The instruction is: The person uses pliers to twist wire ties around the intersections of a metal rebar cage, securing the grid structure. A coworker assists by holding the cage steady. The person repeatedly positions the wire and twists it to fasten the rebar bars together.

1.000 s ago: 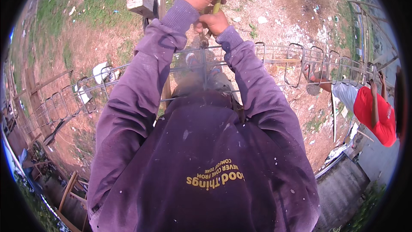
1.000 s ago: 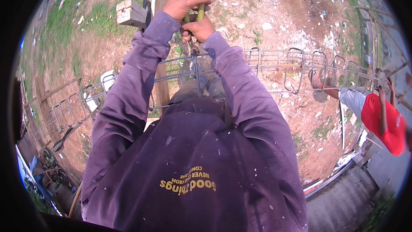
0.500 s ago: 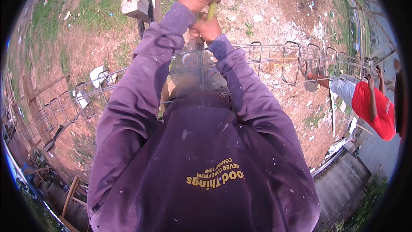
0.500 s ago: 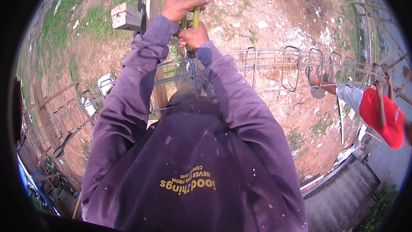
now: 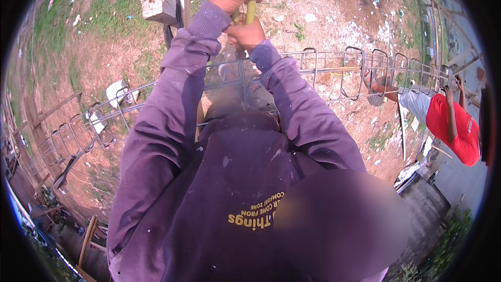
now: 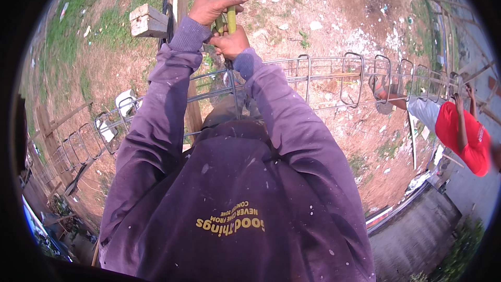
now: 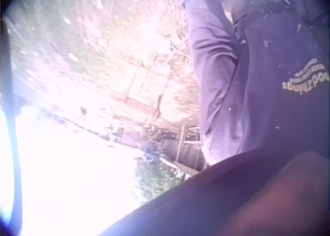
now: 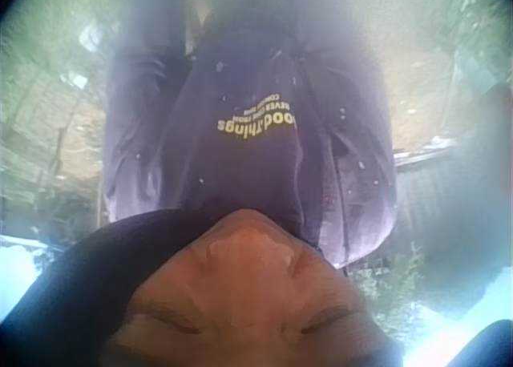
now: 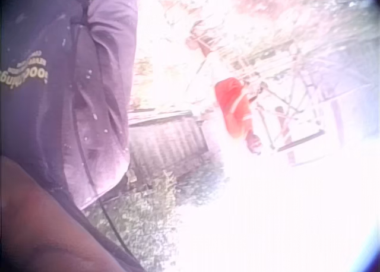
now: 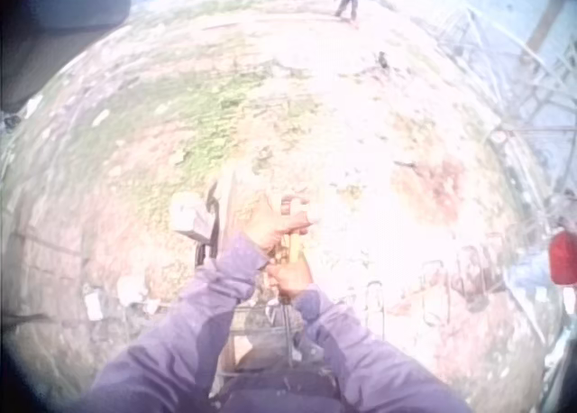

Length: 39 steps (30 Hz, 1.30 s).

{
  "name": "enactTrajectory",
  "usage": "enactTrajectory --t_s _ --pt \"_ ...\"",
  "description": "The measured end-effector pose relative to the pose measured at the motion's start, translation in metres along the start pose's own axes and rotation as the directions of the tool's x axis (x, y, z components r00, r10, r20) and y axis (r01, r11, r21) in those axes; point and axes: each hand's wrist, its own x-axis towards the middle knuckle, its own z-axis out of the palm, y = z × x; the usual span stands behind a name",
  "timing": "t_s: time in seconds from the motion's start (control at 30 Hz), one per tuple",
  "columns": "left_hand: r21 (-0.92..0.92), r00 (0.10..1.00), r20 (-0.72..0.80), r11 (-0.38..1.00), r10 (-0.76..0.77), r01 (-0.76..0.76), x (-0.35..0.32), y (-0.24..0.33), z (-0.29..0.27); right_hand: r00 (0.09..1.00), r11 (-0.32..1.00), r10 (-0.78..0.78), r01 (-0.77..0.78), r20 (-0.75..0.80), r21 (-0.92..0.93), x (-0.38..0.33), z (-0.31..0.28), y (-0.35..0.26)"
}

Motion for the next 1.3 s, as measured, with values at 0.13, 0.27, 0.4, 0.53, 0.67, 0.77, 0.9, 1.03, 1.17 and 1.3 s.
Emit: enactTrajectory --t_s 0.13,0.27,0.4,0.53,0.67,0.77,0.9,1.03,1.17,1.3 --pt "-0.008 0.877 -0.474 0.996 0.075 -0.089 -0.016 0.007 0.032 0.870 0.957 -0.240 0.287 -0.431 0.047 -0.010 0.036 0.016" --pt "-0.585 0.934 0.346 0.799 0.091 0.138 -0.006 0.012 -0.013 0.997 0.947 -0.019 0.042 0.075 -0.317 -0.027 0.000 -0.023" --pt "-0.434 0.964 0.258 0.899 0.069 0.052 -0.004 0.017 -0.015 0.951 0.999 0.020 -0.004 0.309 -0.053 -0.011 -0.012 -0.028" --pt "0.002 0.851 -0.457 0.957 0.258 -0.289 -0.026 0.022 0.034 0.912 0.912 -0.350 0.279 -0.216 -0.301 -0.004 0.026 0.022" --pt "0.221 0.755 -0.522 0.918 0.397 -0.330 -0.039 0.027 0.035 0.813 0.869 -0.476 0.376 -0.335 -0.321 -0.019 0.041 0.027" --pt "0.162 0.781 -0.543 0.952 0.307 -0.261 -0.047 0.038 0.023 0.869 0.843 -0.488 0.444 -0.084 -0.305 -0.046 0.033 -0.005" --pt "-0.240 0.821 -0.559 0.926 0.113 -0.291 -0.066 0.063 0.030 0.914 0.855 -0.306 0.387 0.268 -0.344 -0.094 0.001 -0.043" --pt "-0.615 0.933 -0.319 0.713 0.164 -0.336 -0.076 0.079 0.069 0.880 0.923 -0.045 -0.145 0.472 0.357 -0.143 -0.062 -0.056" --pt "0.384 0.580 -0.125 0.579 0.805 -0.719 -0.079 0.088 0.128 0.951 0.763 -0.037 -0.171 0.306 0.623 -0.199 -0.114 -0.042" --pt "0.082 0.678 0.199 0.678 0.707 -0.731 -0.114 0.103 0.185 0.991 0.606 -0.022 0.120 -0.134 0.787 -0.242 -0.169 -0.018"
